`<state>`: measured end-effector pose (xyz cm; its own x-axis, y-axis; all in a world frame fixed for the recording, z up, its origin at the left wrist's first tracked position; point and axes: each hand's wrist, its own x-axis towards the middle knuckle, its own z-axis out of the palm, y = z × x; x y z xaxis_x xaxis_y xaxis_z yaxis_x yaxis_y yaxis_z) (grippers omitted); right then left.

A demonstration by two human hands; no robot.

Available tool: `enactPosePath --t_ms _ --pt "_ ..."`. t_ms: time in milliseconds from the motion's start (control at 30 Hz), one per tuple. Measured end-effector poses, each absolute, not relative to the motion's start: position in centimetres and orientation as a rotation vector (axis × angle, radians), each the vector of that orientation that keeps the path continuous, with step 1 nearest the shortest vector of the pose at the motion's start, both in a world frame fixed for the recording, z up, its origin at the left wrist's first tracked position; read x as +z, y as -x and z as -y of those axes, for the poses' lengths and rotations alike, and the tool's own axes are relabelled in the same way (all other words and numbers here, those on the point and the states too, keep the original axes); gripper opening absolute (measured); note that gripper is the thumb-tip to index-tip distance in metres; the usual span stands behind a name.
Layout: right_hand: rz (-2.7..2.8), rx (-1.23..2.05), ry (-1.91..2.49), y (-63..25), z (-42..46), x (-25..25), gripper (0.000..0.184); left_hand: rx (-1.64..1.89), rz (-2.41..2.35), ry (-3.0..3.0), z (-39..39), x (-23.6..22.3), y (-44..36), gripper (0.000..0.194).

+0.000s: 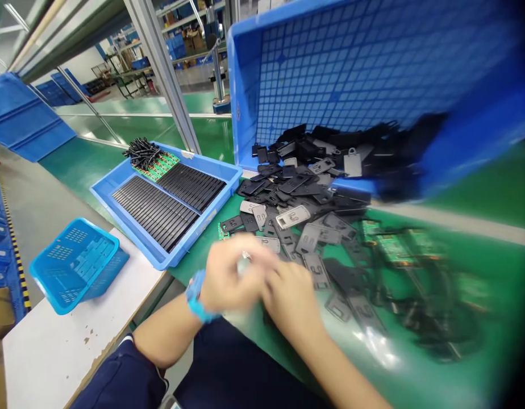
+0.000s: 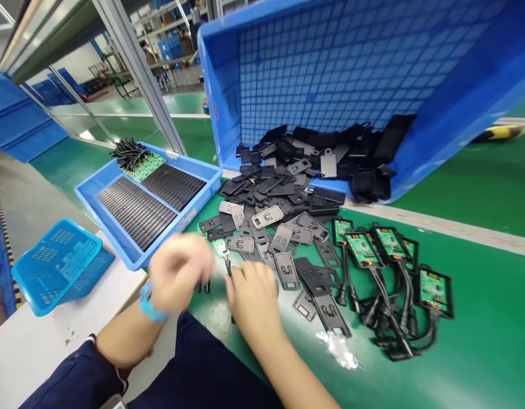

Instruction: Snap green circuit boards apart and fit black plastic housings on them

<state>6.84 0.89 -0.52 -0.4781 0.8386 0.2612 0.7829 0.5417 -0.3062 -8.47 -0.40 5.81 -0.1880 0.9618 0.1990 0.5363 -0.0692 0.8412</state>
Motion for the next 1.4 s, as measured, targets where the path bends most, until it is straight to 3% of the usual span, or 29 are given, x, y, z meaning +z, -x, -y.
enactPosePath --t_ms 133,267,400,567,800,900,1000,1100,1267,1400 --pt "2.525 0.088 1.513 -2.6 -1.7 -0.5 0.015 1.014 -1.953 -1.878 -10.1 4.3 9.7 0.023" --pt "2.448 0.055 1.651 -2.8 -2.0 -0.7 0.014 0.890 -1.864 -2.034 -16.9 3.8 9.2 0.023" --pt "2.371 0.071 1.711 -3.6 -1.9 0.1 0.014 0.758 -1.562 -2.254 -20.0 3.8 3.8 0.029" --pt "2.253 0.211 1.737 -3.8 -0.8 2.3 0.013 0.559 -1.429 -2.352 -21.6 2.7 -1.1 0.054" --pt "2.146 0.199 1.488 -7.4 2.7 2.7 0.010 0.526 -1.711 -2.324 -21.8 0.5 6.2 0.025" --pt "2.038 0.401 1.411 -10.6 3.8 1.7 0.011 0.584 -1.815 -2.294 -20.3 0.6 8.1 0.027" --pt "1.731 0.832 1.479 -13.4 4.2 1.0 0.015 0.631 -1.789 -2.328 -19.1 1.3 5.8 0.040" --pt "1.334 1.178 1.522 -14.8 4.3 0.9 0.022 0.537 -1.578 -2.412 -19.2 2.0 0.3 0.031" --pt "0.957 1.334 1.476 -15.4 5.0 1.2 0.033 0.376 -1.451 -2.365 -20.2 1.7 -8.0 0.030" --pt "0.808 1.333 1.457 -16.5 5.9 1.0 0.036 0.486 -1.474 -2.173 -20.2 1.6 -9.2 0.032"
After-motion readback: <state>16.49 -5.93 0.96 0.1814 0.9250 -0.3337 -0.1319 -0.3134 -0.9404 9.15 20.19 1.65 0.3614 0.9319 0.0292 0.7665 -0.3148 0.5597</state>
